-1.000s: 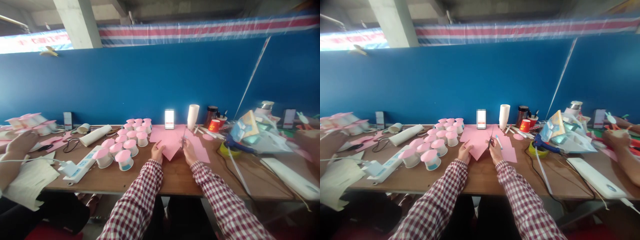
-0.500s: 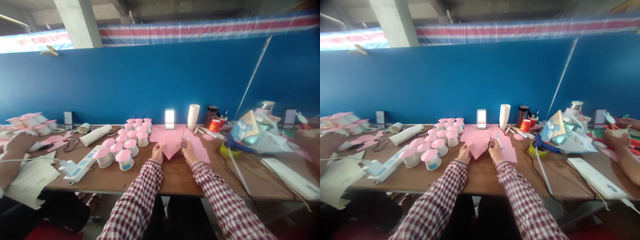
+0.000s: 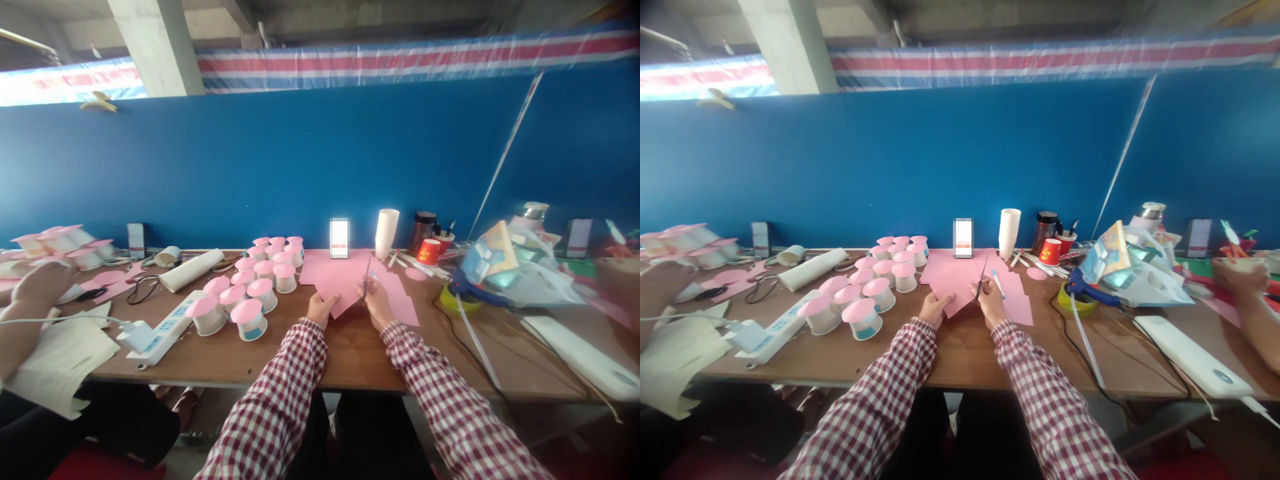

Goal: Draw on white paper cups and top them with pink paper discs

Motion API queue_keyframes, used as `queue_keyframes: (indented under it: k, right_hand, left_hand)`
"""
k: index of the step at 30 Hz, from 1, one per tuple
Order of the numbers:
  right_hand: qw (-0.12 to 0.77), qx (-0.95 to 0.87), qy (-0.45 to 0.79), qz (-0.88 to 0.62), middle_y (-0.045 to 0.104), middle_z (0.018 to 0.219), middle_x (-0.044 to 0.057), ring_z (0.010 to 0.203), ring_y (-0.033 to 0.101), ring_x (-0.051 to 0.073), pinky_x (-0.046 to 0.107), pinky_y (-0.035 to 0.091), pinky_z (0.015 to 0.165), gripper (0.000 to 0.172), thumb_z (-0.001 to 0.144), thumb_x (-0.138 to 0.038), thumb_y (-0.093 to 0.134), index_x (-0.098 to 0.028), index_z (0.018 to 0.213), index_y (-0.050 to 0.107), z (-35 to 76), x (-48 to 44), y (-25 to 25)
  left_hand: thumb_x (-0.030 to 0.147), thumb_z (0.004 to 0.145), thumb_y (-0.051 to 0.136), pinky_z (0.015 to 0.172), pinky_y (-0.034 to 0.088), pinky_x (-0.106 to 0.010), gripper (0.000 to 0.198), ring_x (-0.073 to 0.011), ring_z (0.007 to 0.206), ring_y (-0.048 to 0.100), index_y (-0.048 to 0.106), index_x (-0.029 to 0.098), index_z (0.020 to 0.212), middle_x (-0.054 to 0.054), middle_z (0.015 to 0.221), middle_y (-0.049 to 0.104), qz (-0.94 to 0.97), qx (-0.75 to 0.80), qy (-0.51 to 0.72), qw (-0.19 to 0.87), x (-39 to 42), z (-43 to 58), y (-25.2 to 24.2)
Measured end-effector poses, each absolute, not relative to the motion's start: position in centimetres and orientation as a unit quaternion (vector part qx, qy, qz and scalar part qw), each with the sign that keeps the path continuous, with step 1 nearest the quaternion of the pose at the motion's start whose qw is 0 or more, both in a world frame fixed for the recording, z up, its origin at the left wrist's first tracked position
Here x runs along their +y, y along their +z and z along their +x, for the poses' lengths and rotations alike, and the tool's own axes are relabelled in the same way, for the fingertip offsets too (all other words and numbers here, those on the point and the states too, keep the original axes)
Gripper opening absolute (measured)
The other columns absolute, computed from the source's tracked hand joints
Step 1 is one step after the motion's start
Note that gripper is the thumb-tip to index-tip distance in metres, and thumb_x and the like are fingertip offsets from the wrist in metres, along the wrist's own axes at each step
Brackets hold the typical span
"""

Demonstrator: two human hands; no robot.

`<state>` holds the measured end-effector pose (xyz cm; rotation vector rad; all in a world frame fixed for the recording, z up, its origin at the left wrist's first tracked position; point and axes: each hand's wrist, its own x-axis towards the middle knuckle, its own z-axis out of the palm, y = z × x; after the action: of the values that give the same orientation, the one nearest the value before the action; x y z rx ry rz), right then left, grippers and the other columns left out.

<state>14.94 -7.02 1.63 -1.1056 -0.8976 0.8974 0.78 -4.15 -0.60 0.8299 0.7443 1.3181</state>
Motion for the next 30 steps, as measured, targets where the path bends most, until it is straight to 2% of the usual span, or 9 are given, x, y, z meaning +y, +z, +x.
queue_keyframes:
  k: [6,17,21,25,30]
  right_hand:
    - [0.677,-0.401,0.374,-0.491,0.066,0.076,0.002,0.072,0.061,0.017,0.028,0.047,0.06,0.06,0.056,-0.048,0.078,-0.017,0.102,0.056,15.4,-6.8,1.6]
    - [0.659,-0.421,0.386,-0.49,0.066,0.077,0.002,0.075,0.062,0.018,0.028,0.048,0.06,0.065,0.055,-0.044,0.079,-0.015,0.11,0.056,15.2,-7.0,1.4]
    - [0.637,-0.45,0.407,-0.476,0.068,0.08,0.003,0.078,0.064,0.019,0.031,0.052,0.064,0.058,0.056,-0.038,0.079,-0.017,0.106,0.058,14.9,-7.0,1.2]
    - [0.625,-0.465,0.423,-0.463,0.069,0.081,0.004,0.079,0.064,0.02,0.033,0.053,0.068,0.049,0.056,-0.033,0.08,-0.018,0.099,0.061,14.6,-7.1,1.1]
    - [0.627,-0.463,0.419,-0.466,0.068,0.078,0.002,0.07,0.062,0.017,0.03,0.05,0.062,0.046,0.057,-0.036,0.078,-0.018,0.096,0.06,14.7,-7.4,1.5]
  left_hand:
    - [0.015,0.053,0.084,0.084,0.054,-0.04,0.038,-0.0225,0.079,0.069,0.068,0.006,0.086,-0.015,0.088,0.072,0.369,0.333,0.566,0.658,-4.6,0.7,-0.1]
    - [0.018,0.051,0.084,0.075,0.055,-0.035,0.043,-0.0187,0.072,0.067,0.065,0.008,0.088,-0.011,0.082,0.071,0.347,0.321,0.583,0.661,-4.2,0.6,-0.3]
    - [0.02,0.054,0.083,0.067,0.054,-0.032,0.042,-0.0156,0.066,0.065,0.062,0.01,0.089,-0.007,0.076,0.069,0.32,0.321,0.594,0.665,-4.2,0.5,0.0]
    - [0.025,0.054,0.083,0.06,0.052,-0.027,0.037,-0.0119,0.057,0.06,0.06,0.011,0.079,-0.001,0.065,0.063,0.301,0.32,0.599,0.67,-4.2,0.2,0.4]
    - [0.037,0.064,0.078,0.062,0.053,-0.027,0.036,-0.0145,0.067,0.064,0.061,0.013,0.084,-0.005,0.076,0.067,0.277,0.293,0.593,0.697,-4.2,-0.3,0.8]
